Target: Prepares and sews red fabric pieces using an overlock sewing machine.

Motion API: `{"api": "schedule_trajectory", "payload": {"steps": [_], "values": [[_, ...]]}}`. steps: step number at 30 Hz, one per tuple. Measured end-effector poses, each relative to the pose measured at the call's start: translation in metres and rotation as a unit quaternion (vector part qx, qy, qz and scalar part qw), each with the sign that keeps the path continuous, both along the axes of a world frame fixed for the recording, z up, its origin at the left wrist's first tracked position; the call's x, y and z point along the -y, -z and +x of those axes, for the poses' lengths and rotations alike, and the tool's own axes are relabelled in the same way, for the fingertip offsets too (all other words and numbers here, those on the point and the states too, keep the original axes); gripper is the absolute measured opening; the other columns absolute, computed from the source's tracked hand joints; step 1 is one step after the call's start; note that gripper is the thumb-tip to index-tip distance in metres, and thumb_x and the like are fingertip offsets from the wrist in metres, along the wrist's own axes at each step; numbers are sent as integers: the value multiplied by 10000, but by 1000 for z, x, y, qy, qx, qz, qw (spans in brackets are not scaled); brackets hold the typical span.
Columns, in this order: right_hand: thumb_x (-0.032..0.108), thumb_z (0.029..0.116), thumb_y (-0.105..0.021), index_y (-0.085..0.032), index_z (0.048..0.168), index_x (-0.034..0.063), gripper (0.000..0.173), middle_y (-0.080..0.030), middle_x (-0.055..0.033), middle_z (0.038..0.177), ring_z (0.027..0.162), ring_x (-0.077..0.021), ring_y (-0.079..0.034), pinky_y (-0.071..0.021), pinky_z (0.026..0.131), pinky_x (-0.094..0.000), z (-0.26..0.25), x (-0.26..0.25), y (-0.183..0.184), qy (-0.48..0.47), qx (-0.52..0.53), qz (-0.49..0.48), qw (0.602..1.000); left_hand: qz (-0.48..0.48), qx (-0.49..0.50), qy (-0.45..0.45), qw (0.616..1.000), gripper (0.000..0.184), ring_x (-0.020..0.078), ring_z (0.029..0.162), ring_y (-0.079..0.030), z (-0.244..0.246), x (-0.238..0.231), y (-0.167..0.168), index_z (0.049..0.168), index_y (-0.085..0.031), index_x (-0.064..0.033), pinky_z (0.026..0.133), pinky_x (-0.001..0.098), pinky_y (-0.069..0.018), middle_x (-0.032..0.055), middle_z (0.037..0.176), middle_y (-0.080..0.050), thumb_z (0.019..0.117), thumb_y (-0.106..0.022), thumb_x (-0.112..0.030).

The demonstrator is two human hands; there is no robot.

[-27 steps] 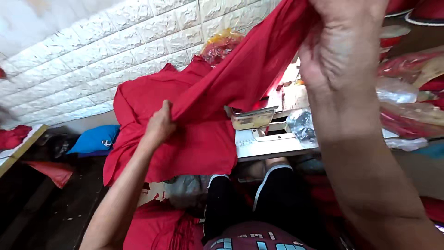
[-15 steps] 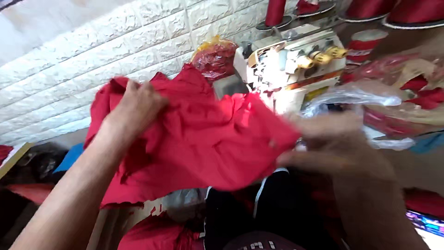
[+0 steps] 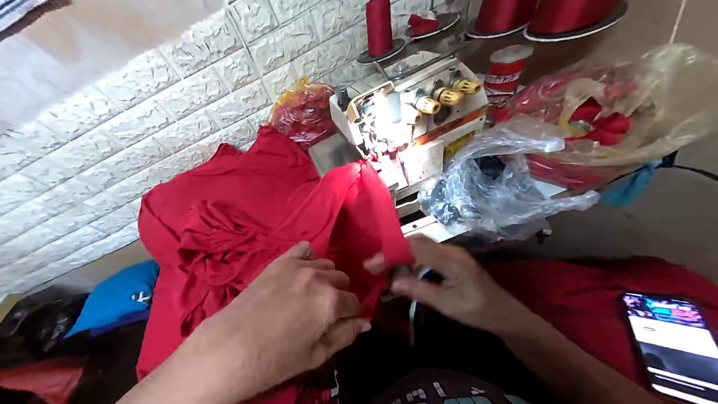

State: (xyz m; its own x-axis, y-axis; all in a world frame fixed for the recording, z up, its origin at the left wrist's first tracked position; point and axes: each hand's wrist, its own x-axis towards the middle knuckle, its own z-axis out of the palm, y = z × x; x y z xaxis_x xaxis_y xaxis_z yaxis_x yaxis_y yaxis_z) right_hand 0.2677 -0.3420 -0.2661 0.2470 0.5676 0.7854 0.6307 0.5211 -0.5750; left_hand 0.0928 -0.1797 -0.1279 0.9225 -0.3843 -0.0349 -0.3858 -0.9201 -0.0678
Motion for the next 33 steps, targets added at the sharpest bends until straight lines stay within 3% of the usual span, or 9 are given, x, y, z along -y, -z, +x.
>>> {"api": "schedule_trajectory", "payload": {"steps": [2, 5, 11, 16, 21, 24, 26, 29, 33], "values": [[312, 1076, -528, -692, 1129, 148, 238, -734, 50, 1134, 1103, -37, -665, -556, 959, -259, 8, 3, -26, 43, -2, 52, 998, 29, 34, -3, 999, 346, 191, 702, -641, -9, 15, -6, 840, -711, -132, 633, 380, -471, 11, 750, -658, 1033, -493, -318], [201, 985, -596, -726, 870, 96, 203, -696, 44, 850, 828, -10, -632, -523, 762, -211, 4, 2, -58, 95, 68, 42, 992, 26, 39, -1, 999, 305, 203, 687, -644, -14, 34, -7, 889, -688, -99, 622, 364, -499, 36, 767, -648, 1038, -476, -259], [150, 932, -498, -694, 872, 40, 233, -641, -69, 746, 736, -171, -626, -484, 663, -359, -21, -13, -44, -128, 125, -160, 971, 44, 84, -15, 995, 243, 231, 737, -636, -9, 32, -4, 859, -662, -78, 627, 361, -506, 81, 840, -627, 1024, -532, -201], [187, 932, -485, -657, 759, 56, 277, -557, -22, 619, 587, -111, -534, -408, 546, -301, -21, 6, -44, -149, 124, -113, 975, -62, 39, 17, 997, 329, 156, 1234, -631, 6, 16, -4, 902, -734, -119, 1037, 406, -463, 13, 1157, -739, 1029, -545, -358], [239, 990, -486, -648, 798, 75, 300, -554, 3, 639, 616, -71, -530, -401, 574, -261, -12, 27, -66, -128, 145, -75, 978, -135, 21, 50, 989, 340, 71, 795, -613, 16, 24, -25, 850, -709, -127, 724, 288, -396, -17, 830, -686, 1045, -552, -358], [285, 1031, -531, -741, 1102, 87, 298, -743, 3, 1039, 1001, -67, -667, -536, 903, -280, 8, 23, -68, -45, 142, -66, 987, -45, 66, 9, 997, 330, 68, 783, -621, 12, 20, -45, 875, -724, -157, 700, 289, -447, -51, 830, -682, 1051, -534, -362], [231, 992, -592, -756, 1164, 125, 261, -742, 37, 1164, 1093, -67, -669, -547, 973, -322, 34, 11, -63, 51, 115, -52, 991, 8, 94, -32, 995, 316, 27, 744, -600, 12, 0, -59, 854, -726, -218, 677, 286, -449, -115, 808, -660, 1025, -541, -409], [168, 967, -662, -754, 1071, 133, 143, -753, 23, 1020, 895, -83, -710, -596, 802, -333, 74, -7, -52, 187, 23, -76, 979, 43, 112, -71, 990, 277, -20, 686, -568, 16, -41, -83, 810, -669, -302, 597, 286, -437, -182, 788, -617, 979, -549, -486], [124, 951, -717, -738, 1002, 108, 57, -684, -45, 808, 569, -162, -552, -456, 522, -360, 93, -33, -33, 248, -23, -97, 964, -31, 108, -96, 989, 207, -99, 666, -563, 16, -79, -97, 799, -671, -329, 574, 186, -443, -228, 732, -616, 944, -599, -459]]}}
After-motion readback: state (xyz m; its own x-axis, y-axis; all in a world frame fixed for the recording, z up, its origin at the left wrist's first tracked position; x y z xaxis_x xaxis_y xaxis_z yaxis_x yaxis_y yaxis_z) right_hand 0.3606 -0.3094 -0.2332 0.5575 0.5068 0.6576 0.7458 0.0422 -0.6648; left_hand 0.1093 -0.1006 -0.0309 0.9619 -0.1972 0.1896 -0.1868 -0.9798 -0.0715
